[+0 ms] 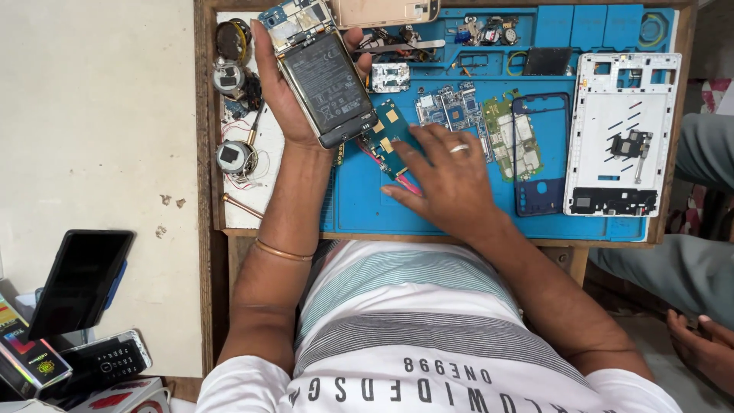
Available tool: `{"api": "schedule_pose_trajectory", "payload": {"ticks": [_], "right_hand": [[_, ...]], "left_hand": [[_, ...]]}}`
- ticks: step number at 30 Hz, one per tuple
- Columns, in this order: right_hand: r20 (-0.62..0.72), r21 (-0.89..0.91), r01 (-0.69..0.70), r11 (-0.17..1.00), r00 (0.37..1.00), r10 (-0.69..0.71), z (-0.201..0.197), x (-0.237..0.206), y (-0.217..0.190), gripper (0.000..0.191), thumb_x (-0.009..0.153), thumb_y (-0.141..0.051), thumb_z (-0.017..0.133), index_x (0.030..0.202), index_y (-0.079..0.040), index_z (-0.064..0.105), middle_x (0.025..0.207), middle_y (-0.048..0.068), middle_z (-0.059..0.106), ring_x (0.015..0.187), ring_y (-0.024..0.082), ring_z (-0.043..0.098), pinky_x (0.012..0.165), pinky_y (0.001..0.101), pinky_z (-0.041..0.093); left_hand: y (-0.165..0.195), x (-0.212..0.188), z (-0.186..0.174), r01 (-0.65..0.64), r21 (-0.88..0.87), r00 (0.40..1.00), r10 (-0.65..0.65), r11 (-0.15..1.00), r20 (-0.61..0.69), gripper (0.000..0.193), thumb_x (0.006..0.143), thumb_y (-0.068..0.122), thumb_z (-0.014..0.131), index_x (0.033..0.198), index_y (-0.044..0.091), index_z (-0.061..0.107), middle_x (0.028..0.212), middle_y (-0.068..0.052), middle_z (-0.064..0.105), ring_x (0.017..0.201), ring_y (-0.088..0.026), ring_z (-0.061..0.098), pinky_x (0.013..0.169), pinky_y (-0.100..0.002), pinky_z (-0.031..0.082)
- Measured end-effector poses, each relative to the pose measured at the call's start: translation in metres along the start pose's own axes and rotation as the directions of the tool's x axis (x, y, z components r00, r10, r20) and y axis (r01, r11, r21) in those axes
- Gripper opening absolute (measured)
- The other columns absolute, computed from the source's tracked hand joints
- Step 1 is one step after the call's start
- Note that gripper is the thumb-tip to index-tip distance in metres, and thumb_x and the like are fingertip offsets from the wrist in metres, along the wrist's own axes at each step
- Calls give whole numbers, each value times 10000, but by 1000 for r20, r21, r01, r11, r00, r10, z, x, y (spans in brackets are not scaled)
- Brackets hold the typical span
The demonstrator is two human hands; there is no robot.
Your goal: The person cleans a phone motherboard with a pink brush, then picks up the phone body and uses a screwdriver to unscrew and separate its back cover and battery. They handle the disassembled parts on the mat and continue working on the opened phone with the screwdriver.
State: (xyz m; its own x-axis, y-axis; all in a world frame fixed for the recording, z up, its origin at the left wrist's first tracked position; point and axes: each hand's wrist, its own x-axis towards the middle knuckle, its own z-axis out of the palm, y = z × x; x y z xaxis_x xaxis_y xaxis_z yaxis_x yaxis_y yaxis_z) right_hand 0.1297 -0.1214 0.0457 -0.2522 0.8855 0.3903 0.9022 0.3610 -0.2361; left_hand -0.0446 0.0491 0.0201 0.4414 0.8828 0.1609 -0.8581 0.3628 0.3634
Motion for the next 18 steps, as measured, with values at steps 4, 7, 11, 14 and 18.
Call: {"api": "schedule_pose_trajectory", "payload": {"ticks": [4, 7, 11, 14, 18], "right_hand": [[57, 12, 50, 999, 997, -50, 13, 2, -12, 496, 866, -395, 805, 1256, -107, 699, 1358, 156, 619, 1196, 296, 598, 994, 513, 440], [79, 33, 87, 996, 993, -89, 16, -8, -18, 425, 881, -288, 787, 1262, -118, 710, 1373, 132, 632, 1203, 278, 609, 984, 481, 453], [94, 92, 127, 988, 986, -135, 18, -20, -21, 338, 897, -197, 770, 1229, -149, 724, 1341, 70, 655, 1201, 253, 622, 978, 461, 466], [97, 114, 128, 985, 986, -139, 18, -21, -19, 339, 898, -200, 766, 1228, -133, 725, 1343, 81, 661, 1192, 260, 621, 959, 467, 467], [126, 93, 115, 989, 984, -126, 13, -17, -20, 377, 876, -270, 784, 1226, -141, 725, 1348, 73, 660, 1192, 242, 621, 1001, 496, 450]], "left_hand": [[-1, 1, -1, -9, -3, 999, 10, 1000, 36, 696, 1048, 647, 451, 1267, 20, 660, 1076, -228, 738, 973, -293, 754, 807, -401, 653], [-2, 1, -3, -11, -19, 1000, 11, 1000, 18, 699, 1047, 645, 454, 1272, 15, 655, 1085, -221, 732, 991, -297, 750, 821, -415, 653], [-1, 1, -6, -17, -30, 1000, 17, 999, 22, 695, 1034, 643, 459, 1272, 18, 651, 1084, -210, 728, 1017, -301, 747, 834, -438, 653], [-1, 2, -8, -33, -13, 999, 33, 999, 16, 691, 1045, 636, 463, 1283, 14, 647, 1093, -222, 728, 1011, -307, 744, 837, -436, 651], [0, 2, -7, -28, -27, 1000, 28, 999, 6, 697, 1034, 645, 460, 1274, 17, 641, 1081, -225, 725, 997, -309, 749, 817, -432, 655]]}}
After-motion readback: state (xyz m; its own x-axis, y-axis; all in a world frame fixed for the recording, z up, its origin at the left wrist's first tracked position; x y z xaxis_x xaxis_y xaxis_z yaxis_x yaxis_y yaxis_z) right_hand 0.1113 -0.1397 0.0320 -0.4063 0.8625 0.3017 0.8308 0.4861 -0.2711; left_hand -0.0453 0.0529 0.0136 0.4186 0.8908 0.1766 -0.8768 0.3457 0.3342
